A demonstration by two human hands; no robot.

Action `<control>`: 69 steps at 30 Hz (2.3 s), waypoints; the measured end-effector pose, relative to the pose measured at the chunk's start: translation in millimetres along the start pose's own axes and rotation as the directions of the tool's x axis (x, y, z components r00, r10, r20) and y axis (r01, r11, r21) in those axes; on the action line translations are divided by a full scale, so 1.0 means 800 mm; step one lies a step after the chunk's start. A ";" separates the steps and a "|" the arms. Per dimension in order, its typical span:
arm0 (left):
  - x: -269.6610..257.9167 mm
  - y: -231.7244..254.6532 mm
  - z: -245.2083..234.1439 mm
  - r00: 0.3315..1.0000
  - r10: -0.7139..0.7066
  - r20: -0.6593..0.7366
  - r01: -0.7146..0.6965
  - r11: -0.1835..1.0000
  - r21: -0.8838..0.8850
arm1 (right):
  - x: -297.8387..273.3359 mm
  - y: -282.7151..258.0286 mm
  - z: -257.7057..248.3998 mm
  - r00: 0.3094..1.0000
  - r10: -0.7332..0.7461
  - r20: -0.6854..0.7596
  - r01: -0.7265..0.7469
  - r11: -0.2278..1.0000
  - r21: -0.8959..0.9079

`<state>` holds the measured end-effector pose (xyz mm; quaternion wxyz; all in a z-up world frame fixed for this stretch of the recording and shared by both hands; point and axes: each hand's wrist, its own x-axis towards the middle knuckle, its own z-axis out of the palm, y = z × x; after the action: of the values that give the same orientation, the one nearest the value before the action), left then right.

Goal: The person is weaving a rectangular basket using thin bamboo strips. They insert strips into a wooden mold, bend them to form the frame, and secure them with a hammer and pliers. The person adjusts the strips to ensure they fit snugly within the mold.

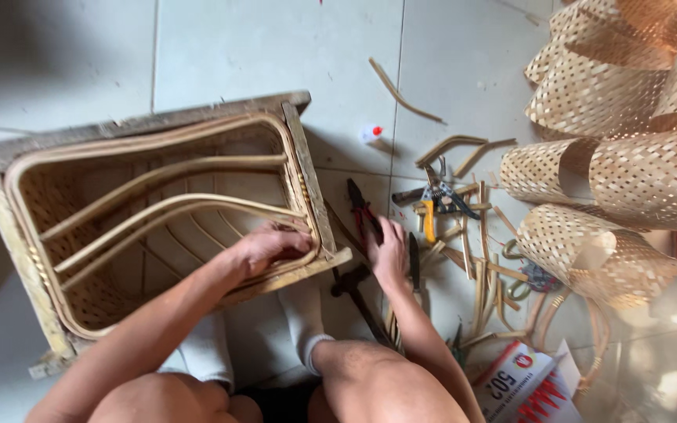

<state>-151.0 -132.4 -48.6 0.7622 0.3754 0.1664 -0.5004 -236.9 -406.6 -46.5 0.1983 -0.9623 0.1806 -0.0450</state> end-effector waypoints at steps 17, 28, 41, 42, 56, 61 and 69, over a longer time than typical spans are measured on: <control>-0.008 0.015 0.003 0.998 -0.069 0.007 0.068 0.997 0.043 | 0.056 -0.077 -0.233 0.628 0.362 0.689 -0.697 0.655 0.291; -0.005 0.017 0.013 0.994 -0.089 -0.070 0.086 0.995 -0.042 | -0.160 -0.321 -0.138 0.556 0.085 0.827 -0.773 -0.315 0.551; -0.001 0.027 0.020 0.979 -0.171 -0.111 0.168 0.985 -0.036 | -0.152 -0.349 -0.034 0.540 0.361 0.760 -0.548 -0.535 0.643; -0.002 0.030 0.023 0.972 -0.194 -0.135 0.190 0.981 -0.037 | -0.152 -0.350 -0.033 0.535 0.378 0.755 -0.540 -0.534 0.650; -0.005 0.023 0.025 0.987 -0.057 -0.148 0.061 0.998 0.023 | -0.144 -0.350 -0.035 0.543 0.353 0.762 -0.438 -0.655 0.616; -0.003 0.021 0.027 0.982 -0.079 -0.173 0.084 0.996 0.024 | -0.150 -0.340 -0.038 0.543 0.320 0.776 -0.449 -0.671 0.591; -0.003 0.021 0.025 0.988 -0.062 -0.140 0.061 0.998 -0.009 | -0.149 -0.344 -0.042 0.566 0.292 0.771 -0.525 -0.593 0.610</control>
<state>-139.2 -142.0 -27.3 0.7339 0.4024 0.2323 -0.4955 -262.7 -139.5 92.5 0.8589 -0.1965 0.4729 0.0062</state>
